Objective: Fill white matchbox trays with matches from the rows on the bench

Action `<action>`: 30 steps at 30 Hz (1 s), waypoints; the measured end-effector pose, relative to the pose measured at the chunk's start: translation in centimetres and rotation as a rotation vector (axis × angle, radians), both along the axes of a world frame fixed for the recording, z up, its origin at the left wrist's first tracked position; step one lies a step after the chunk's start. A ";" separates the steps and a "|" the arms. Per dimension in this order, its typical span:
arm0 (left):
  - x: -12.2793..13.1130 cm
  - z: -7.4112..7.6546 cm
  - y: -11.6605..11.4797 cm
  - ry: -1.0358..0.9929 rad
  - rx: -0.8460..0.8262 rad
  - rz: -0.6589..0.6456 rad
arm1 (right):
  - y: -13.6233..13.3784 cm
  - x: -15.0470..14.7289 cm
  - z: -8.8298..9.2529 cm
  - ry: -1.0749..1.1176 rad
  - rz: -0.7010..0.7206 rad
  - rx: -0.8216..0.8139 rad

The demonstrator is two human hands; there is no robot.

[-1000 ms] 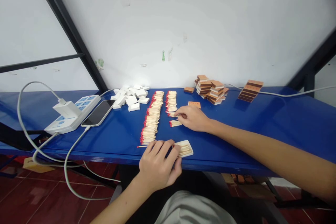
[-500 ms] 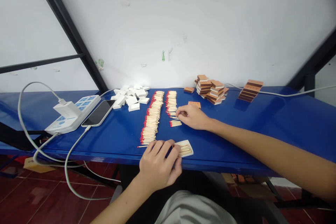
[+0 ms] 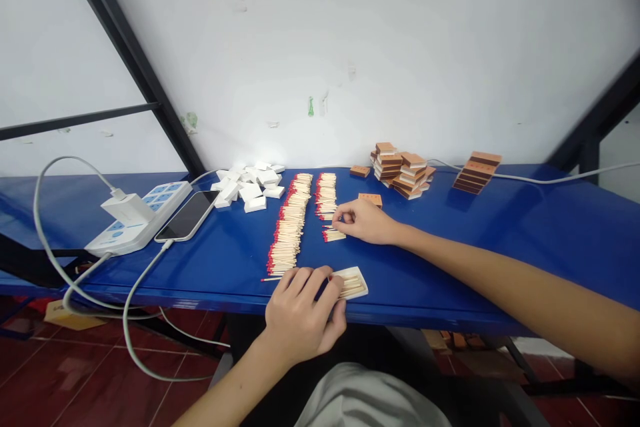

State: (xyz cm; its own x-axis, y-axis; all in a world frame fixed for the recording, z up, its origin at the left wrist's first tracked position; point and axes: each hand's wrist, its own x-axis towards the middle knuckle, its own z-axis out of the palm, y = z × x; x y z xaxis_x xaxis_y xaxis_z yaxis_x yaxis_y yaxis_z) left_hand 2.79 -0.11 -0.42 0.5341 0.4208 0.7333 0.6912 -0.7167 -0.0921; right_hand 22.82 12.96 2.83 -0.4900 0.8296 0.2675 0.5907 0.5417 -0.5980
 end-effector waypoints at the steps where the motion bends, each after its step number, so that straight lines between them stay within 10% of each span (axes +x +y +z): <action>1: 0.0 0.0 0.0 0.001 0.003 -0.001 | 0.1 0.0 0.0 0.002 0.003 -0.009; 30: 0.1 0.1 -0.1 0.004 0.006 0.003 | -0.4 0.3 0.7 -0.048 0.024 -0.014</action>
